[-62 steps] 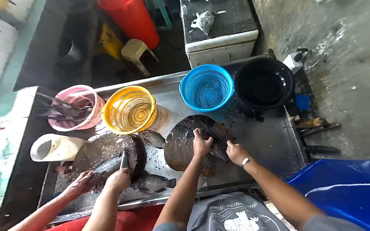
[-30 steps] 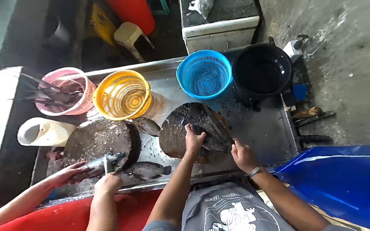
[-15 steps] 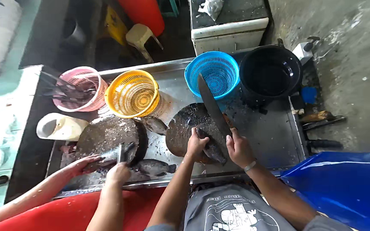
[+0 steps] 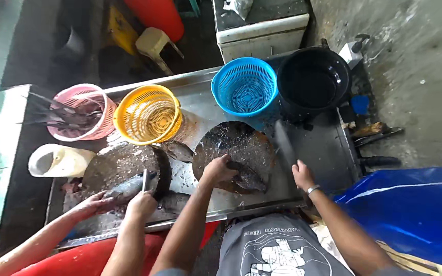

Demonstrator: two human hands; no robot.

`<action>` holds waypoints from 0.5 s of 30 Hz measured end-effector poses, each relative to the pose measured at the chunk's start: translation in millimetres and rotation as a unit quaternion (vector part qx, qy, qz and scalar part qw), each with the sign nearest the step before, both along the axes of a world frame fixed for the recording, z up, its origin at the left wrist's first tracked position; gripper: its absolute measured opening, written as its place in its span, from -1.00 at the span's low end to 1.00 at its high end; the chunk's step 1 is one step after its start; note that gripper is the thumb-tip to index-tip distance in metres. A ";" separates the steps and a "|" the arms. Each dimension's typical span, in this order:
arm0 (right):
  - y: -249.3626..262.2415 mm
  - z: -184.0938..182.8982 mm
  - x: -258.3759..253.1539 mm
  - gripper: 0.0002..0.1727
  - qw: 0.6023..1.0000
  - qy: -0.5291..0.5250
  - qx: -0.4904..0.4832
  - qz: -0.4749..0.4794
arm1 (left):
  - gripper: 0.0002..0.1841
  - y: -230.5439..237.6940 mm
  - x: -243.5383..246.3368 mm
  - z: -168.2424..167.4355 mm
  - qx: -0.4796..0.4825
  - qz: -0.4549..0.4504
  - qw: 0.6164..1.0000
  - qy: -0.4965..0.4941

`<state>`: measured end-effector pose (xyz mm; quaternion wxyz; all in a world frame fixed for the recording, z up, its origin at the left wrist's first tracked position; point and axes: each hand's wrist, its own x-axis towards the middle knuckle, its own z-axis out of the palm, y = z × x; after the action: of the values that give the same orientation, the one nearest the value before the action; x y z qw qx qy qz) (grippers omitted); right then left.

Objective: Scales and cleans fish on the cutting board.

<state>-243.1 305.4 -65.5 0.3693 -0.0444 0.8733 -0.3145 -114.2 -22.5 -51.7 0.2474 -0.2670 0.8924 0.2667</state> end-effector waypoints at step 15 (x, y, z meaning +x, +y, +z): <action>66.4 -18.6 26.7 -0.48 0.985 -0.103 -0.111 -0.085 | -0.49 -5.3 10.0 -2.2 0.052 -0.088 0.985 -0.136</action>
<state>-216.5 371.7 -84.2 0.4220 0.0219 0.7909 -0.4425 -104.2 -27.8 -54.0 0.4028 -0.2082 0.8553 0.2508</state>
